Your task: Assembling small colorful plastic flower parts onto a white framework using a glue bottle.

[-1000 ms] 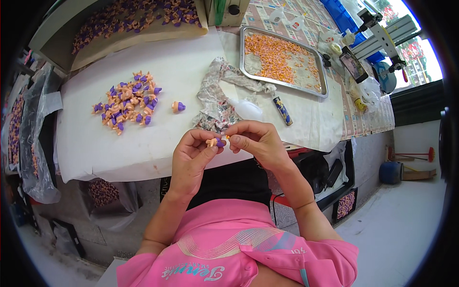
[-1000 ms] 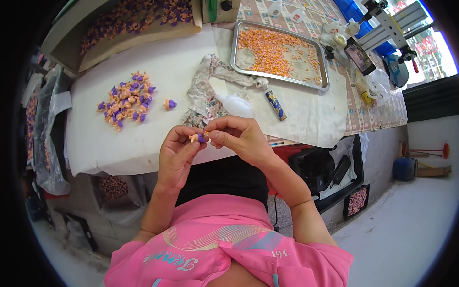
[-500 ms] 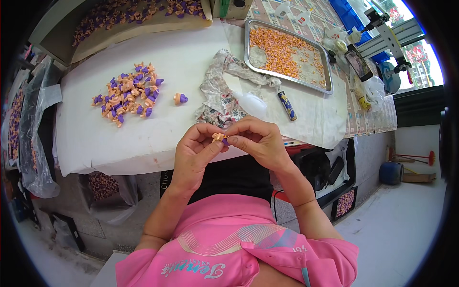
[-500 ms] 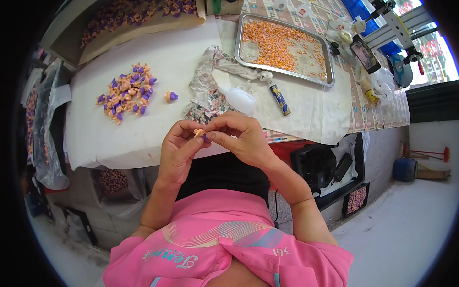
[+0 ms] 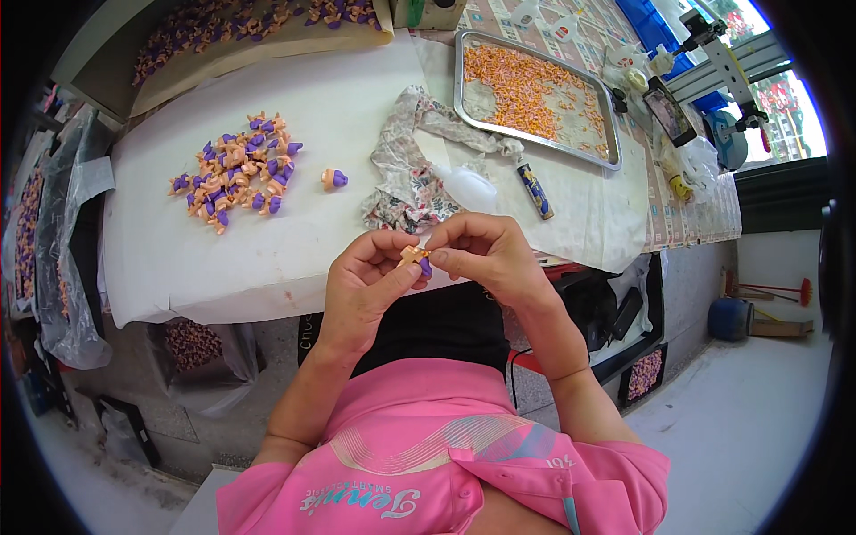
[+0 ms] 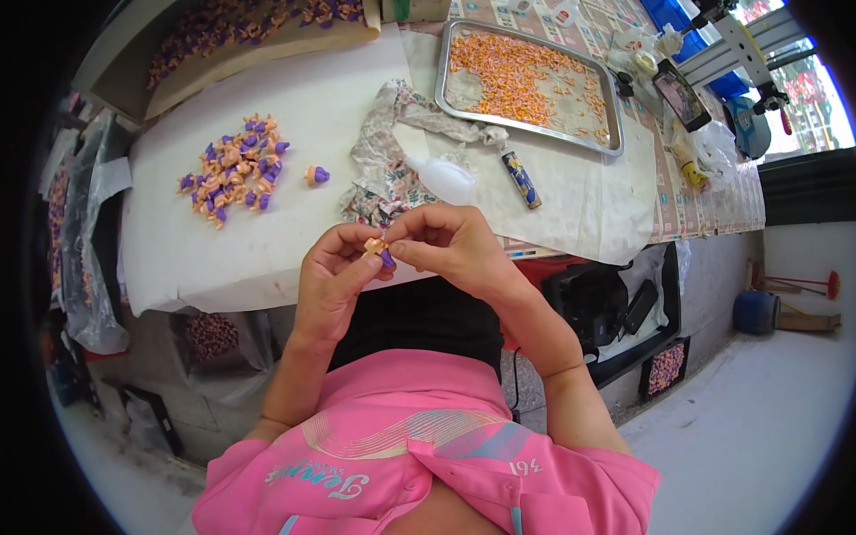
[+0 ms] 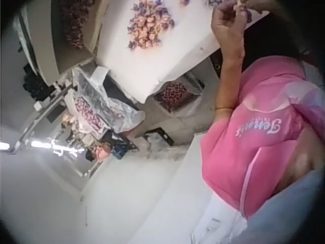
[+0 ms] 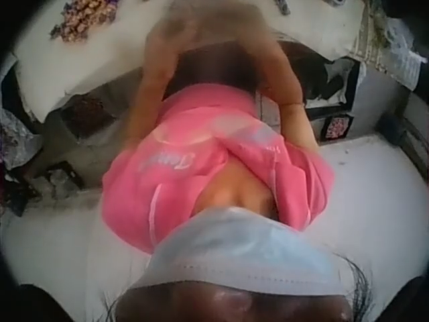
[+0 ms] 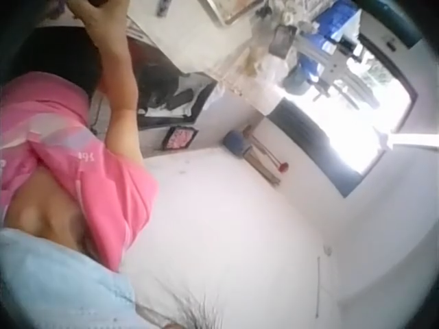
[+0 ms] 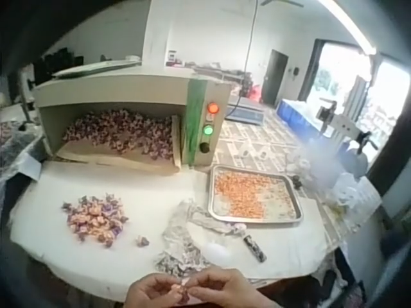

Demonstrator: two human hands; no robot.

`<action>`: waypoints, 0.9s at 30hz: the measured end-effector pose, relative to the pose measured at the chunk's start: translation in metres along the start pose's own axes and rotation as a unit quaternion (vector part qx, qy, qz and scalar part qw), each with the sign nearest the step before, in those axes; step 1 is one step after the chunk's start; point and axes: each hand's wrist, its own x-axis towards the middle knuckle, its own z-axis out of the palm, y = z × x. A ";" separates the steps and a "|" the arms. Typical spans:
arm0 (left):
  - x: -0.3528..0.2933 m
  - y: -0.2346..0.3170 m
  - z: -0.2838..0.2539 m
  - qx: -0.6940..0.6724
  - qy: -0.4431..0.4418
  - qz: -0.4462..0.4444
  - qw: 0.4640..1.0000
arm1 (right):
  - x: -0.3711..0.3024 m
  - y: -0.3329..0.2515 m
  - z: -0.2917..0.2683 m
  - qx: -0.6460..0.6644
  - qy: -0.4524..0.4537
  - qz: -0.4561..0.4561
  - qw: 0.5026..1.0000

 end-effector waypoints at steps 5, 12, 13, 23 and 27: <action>-0.001 0.001 0.000 0.007 -0.007 -0.013 1.000 | 0.000 0.003 -0.007 0.042 -0.015 0.045 0.998; -0.002 0.001 0.007 0.101 0.009 0.034 0.994 | -0.001 0.008 -0.012 0.090 -0.032 0.076 0.993; -0.002 0.002 0.006 0.101 0.009 0.033 0.994 | -0.001 0.009 -0.013 0.098 -0.043 0.075 0.991; -0.001 -0.007 0.006 0.052 -0.017 0.012 0.998 | -0.011 0.015 -0.001 0.007 0.039 -0.037 0.999; 0.001 -0.014 0.005 0.072 -0.080 0.092 0.990 | -0.022 0.019 0.004 -0.086 0.070 -0.126 0.986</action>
